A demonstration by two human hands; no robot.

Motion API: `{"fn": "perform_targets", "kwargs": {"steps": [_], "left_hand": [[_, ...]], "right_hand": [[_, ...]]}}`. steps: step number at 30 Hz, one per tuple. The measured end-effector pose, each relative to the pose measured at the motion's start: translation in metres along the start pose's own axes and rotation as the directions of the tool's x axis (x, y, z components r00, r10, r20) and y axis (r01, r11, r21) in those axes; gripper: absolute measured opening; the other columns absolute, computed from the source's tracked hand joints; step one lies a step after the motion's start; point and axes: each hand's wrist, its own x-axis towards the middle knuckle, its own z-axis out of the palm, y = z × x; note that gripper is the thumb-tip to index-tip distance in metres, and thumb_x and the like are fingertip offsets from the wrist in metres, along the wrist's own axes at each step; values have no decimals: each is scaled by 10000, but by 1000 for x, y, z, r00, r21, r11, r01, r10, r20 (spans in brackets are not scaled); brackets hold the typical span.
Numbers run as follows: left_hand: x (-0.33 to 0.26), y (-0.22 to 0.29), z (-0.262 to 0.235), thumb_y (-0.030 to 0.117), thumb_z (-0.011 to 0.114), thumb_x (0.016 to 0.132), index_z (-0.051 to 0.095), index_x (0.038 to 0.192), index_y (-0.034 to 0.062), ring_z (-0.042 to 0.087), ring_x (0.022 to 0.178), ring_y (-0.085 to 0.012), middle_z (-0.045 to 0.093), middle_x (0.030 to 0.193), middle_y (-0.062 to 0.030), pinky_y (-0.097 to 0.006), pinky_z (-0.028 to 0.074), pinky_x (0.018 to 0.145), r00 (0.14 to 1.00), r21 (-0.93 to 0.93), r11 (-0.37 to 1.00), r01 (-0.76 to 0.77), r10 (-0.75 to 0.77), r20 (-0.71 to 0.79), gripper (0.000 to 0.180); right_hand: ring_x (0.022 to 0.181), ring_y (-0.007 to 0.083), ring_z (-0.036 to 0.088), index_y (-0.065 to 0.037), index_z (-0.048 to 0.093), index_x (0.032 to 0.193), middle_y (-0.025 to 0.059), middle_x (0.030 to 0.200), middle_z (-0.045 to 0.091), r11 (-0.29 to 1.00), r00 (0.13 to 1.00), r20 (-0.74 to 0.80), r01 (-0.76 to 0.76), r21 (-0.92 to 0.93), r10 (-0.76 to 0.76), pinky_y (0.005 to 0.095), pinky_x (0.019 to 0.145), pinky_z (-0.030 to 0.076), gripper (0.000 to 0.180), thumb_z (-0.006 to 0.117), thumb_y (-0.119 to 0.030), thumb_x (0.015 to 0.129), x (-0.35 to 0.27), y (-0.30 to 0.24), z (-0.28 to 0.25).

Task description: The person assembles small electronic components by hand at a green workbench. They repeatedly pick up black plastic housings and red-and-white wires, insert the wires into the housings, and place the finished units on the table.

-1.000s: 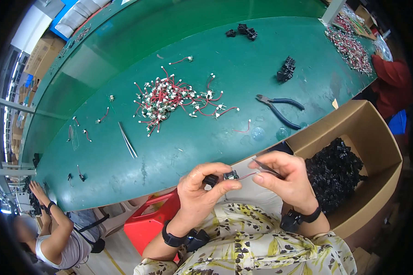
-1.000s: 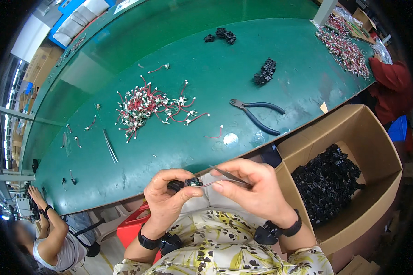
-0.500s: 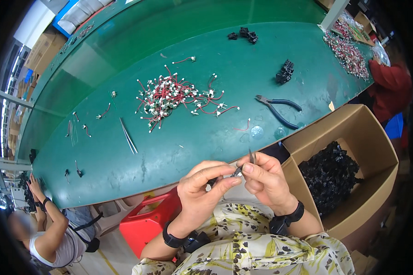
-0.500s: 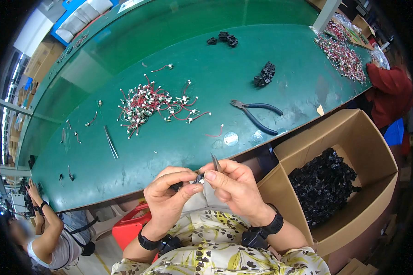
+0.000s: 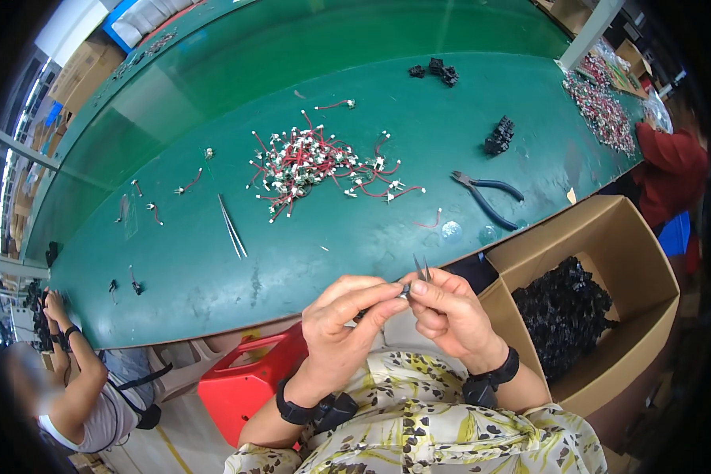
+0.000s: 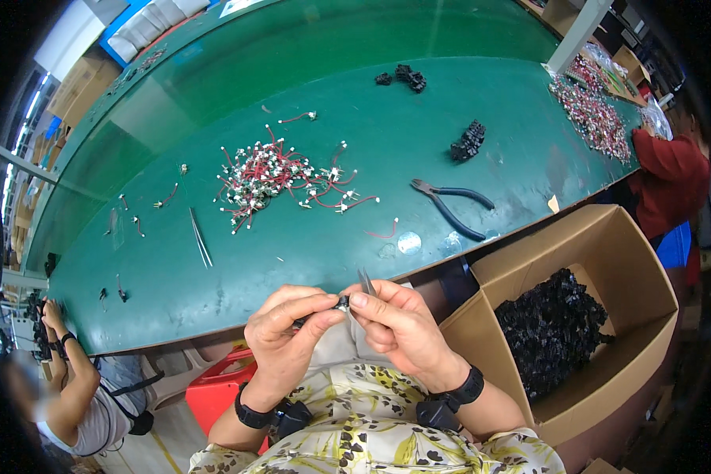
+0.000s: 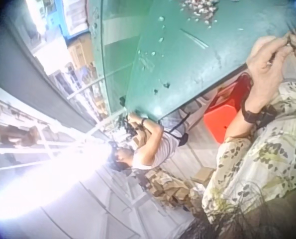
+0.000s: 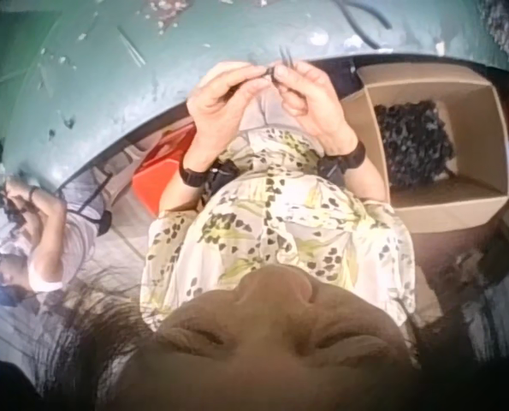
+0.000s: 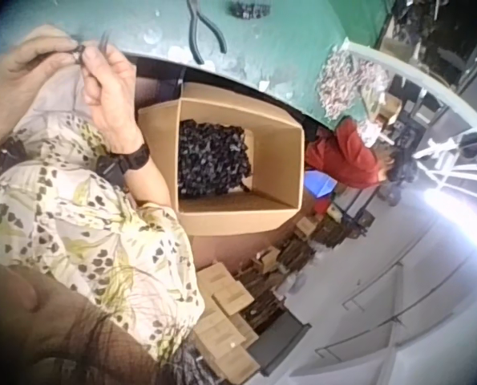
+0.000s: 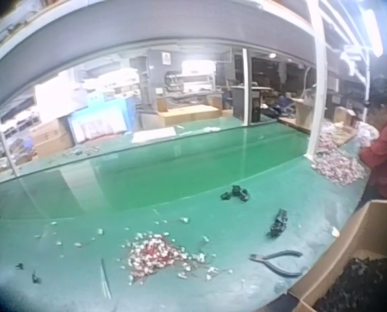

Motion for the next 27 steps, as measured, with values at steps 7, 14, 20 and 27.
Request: {"fn": "perform_targets", "kwargs": {"steps": [7, 14, 20, 27], "left_hand": [[8, -15, -140, 61, 639, 918, 683, 1025, 9, 586, 854, -95, 650, 955, -21, -221, 469, 775, 842, 311, 908, 280, -76, -535, 126], [-2, 2, -158, 50, 571, 910, 462, 1378, 10, 545, 853, -148, 568, 1073, -80, -284, 489, 778, 831, -301, 898, 320, -418, -366, 482], [33, -2, -50, 40, 577, 929, 432, 1371, -41, 633, 1040, -277, 586, 1209, -198, -333, 555, 876, 834, -768, 421, 484, -487, 259, 472], [40, -10, -7, 3, 621, 901, 514, 1312, 35, 638, 1059, -291, 576, 1284, -193, -342, 559, 852, 784, -746, 310, 590, -441, 437, 426]], "right_hand": [[476, 108, 443, 16, 603, 1014, 48, 695, 553, 872, 877, 85, 479, -98, -472, 228, 411, 317, 153, 603, -99, 913, -34, -30, 12], [342, 141, 461, -54, 506, 717, 152, 791, 641, 253, -26, 528, 856, 450, -849, 309, 307, 301, 174, 592, 68, 806, -67, -78, 57], [366, 29, 336, -97, 667, 943, -53, 1008, 681, 261, -47, 645, 890, 373, -763, 208, 366, 199, 124, 682, -51, 828, -67, -80, 64], [359, 46, 345, -103, 676, 927, -63, 977, 679, 241, -30, 601, 900, 364, -799, 229, 366, 210, 74, 642, -78, 866, -72, -87, 49]]}}
